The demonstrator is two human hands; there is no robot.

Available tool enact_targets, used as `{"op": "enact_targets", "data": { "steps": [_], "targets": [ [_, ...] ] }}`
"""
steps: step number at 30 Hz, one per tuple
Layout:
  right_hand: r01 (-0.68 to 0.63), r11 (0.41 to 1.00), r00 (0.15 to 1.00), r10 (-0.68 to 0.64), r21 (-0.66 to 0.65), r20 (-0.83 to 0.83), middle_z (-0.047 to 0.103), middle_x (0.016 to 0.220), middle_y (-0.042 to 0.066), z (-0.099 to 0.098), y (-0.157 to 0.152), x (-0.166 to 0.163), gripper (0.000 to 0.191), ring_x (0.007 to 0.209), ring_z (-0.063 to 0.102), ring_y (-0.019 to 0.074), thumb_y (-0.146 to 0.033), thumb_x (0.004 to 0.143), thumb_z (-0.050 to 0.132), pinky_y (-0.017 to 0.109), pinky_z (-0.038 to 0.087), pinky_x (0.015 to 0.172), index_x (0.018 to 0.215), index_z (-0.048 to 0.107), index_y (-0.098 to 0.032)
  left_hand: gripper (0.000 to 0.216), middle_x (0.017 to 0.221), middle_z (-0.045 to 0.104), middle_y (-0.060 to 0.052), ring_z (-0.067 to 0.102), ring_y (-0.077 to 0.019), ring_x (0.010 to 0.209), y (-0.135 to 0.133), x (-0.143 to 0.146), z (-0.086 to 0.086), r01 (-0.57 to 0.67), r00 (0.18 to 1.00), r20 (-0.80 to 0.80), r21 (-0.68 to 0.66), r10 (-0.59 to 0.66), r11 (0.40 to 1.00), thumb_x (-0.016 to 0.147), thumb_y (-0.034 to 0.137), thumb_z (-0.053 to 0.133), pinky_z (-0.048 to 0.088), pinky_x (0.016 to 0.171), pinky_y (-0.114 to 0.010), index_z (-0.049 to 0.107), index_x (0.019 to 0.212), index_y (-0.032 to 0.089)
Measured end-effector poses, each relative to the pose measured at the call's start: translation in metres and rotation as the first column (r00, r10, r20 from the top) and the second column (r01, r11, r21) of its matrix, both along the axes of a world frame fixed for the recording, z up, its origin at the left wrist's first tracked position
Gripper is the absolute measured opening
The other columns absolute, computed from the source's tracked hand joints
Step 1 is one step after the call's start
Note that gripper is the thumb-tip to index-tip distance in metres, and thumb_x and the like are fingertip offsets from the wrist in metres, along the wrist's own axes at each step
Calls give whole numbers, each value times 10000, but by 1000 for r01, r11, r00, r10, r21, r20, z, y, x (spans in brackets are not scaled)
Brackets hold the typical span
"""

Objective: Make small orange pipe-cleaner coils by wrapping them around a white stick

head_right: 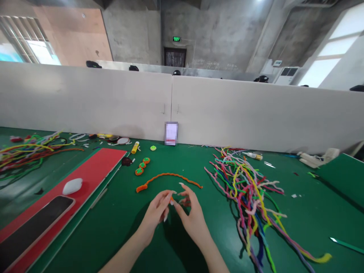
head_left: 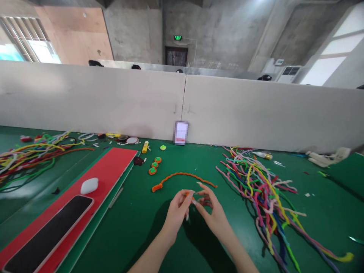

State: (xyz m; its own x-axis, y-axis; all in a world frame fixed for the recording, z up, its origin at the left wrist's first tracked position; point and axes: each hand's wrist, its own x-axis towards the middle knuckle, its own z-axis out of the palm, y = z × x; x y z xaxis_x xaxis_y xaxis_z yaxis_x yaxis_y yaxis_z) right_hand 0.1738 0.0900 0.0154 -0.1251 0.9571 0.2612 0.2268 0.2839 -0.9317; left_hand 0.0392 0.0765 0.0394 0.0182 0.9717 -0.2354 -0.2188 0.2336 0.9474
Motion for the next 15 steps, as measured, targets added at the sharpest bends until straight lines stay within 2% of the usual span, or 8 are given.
{"op": "enact_targets", "data": {
  "steps": [3,6,10,15],
  "targets": [
    [-20,997,997,15,-68,-70,572,778,29,3,-2,1,501,612,556,128,-340,840,463,246,490,575,1301,338,-187,430,719,535,7,345,-26,416,0,2,-2,-34,999,1,35,34,999,728,499,554,275,398,-174,543,975,147],
    [-28,991,997,19,-131,-70,514,606,-20,6,-7,-2,434,471,476,108,-374,887,353,210,424,463,1274,366,-177,414,752,563,-21,485,-80,536,-2,6,-9,-24,999,-35,80,27,997,716,477,578,383,496,-194,546,957,142],
    [-101,988,995,98,-114,-26,537,648,2,7,-14,-6,383,509,475,115,-384,905,287,210,396,477,1184,463,-187,369,851,588,-44,559,-155,733,-8,13,-17,-6,993,-120,139,23,990,752,455,537,453,674,-263,547,975,161],
    [-75,993,997,76,-90,11,548,660,6,4,-14,-7,379,542,504,127,-378,911,269,217,410,511,1175,472,-199,320,870,585,-47,557,-170,783,-13,16,-17,24,987,-162,170,4,985,804,428,471,447,705,-276,532,983,171]
  ]
}}
